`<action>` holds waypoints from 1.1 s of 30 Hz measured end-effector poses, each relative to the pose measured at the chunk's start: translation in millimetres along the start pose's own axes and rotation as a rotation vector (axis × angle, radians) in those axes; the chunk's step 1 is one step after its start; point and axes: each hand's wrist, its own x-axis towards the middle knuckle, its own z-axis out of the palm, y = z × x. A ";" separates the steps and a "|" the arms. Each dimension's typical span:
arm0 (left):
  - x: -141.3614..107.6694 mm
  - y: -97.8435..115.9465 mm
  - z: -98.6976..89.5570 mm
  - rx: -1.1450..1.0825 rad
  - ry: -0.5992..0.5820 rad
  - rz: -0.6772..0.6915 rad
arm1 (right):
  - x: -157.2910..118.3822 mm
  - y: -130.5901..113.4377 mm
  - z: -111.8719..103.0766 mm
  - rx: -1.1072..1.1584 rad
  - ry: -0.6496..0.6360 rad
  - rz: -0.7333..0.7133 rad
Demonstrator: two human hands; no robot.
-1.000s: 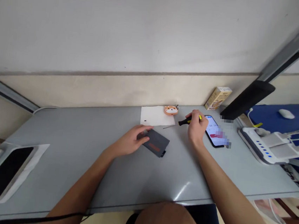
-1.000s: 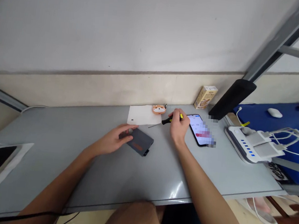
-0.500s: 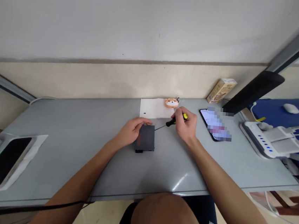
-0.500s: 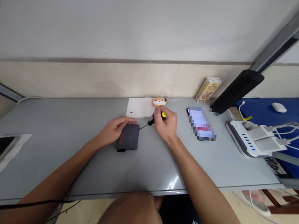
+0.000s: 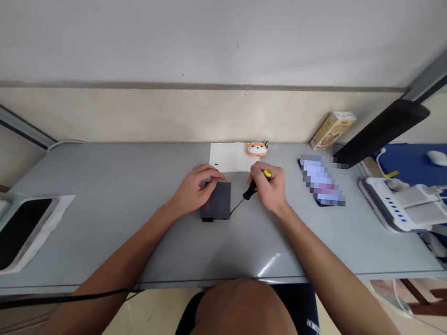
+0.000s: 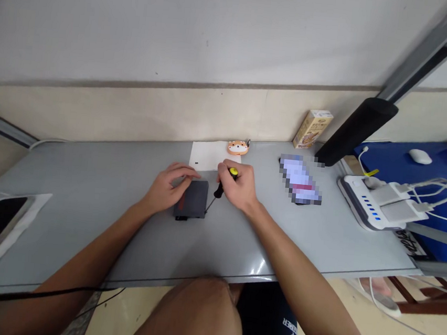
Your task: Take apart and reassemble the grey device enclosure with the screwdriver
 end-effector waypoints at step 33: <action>-9.1 34.4 6.0 0.070 -0.301 0.132 | 15.2 6.6 -15.7 0.112 0.281 -0.015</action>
